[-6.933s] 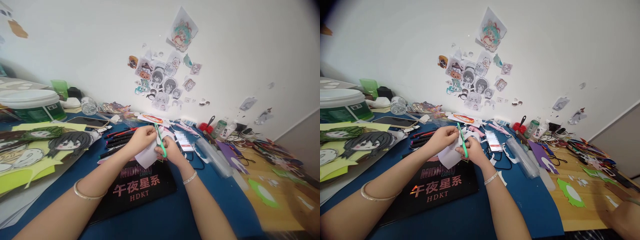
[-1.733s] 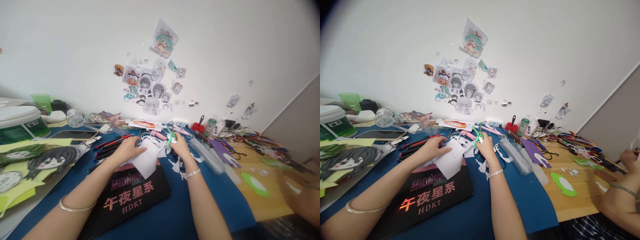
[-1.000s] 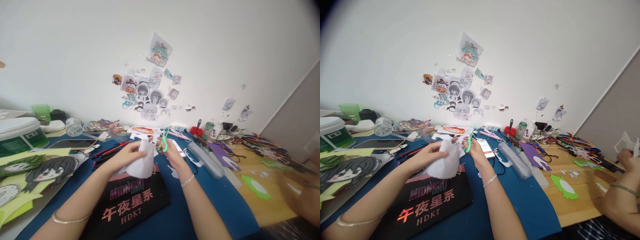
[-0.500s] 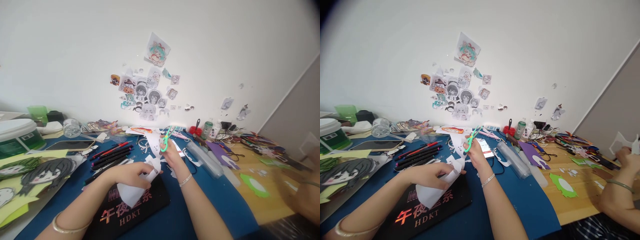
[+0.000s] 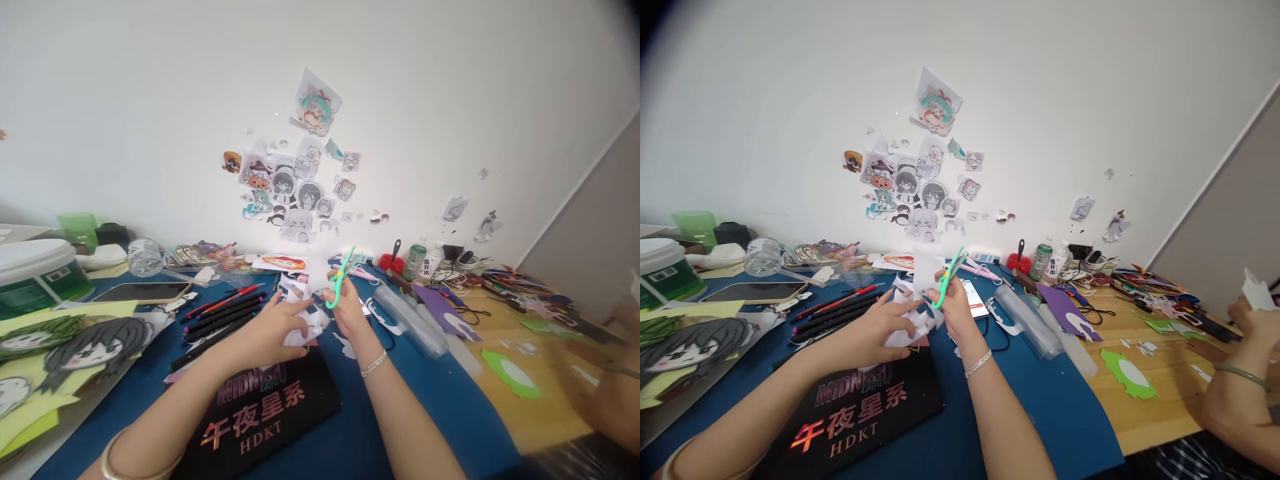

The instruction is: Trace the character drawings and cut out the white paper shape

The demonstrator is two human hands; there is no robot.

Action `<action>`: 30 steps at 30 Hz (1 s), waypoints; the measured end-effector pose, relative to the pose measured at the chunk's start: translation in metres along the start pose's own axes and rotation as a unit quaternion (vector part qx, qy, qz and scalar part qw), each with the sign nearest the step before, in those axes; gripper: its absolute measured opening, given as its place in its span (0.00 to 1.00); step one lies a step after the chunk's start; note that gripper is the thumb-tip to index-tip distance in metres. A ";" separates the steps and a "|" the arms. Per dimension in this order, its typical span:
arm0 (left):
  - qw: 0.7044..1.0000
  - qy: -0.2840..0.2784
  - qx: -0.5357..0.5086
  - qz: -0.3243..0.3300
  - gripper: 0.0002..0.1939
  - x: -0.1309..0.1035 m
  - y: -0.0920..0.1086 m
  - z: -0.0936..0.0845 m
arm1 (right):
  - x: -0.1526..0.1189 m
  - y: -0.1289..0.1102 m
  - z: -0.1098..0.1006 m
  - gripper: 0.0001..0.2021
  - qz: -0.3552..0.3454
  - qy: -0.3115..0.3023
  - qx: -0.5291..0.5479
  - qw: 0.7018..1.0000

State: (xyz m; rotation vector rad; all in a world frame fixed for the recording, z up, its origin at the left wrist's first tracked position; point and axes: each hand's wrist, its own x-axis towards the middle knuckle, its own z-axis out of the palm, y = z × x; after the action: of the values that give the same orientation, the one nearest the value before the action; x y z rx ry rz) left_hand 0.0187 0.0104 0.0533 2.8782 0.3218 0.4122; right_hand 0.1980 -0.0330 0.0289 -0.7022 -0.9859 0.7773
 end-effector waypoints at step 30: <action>0.988 0.118 0.072 -0.064 0.25 0.007 -0.014 0.018 | 0.007 0.003 -0.009 0.18 0.005 0.081 0.038 0.996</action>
State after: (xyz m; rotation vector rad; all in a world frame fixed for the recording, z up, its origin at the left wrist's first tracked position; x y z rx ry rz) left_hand 0.0280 0.0218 0.0350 2.9284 0.5947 0.7358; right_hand 0.2082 -0.0271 0.0260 -0.6934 -0.8036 0.7500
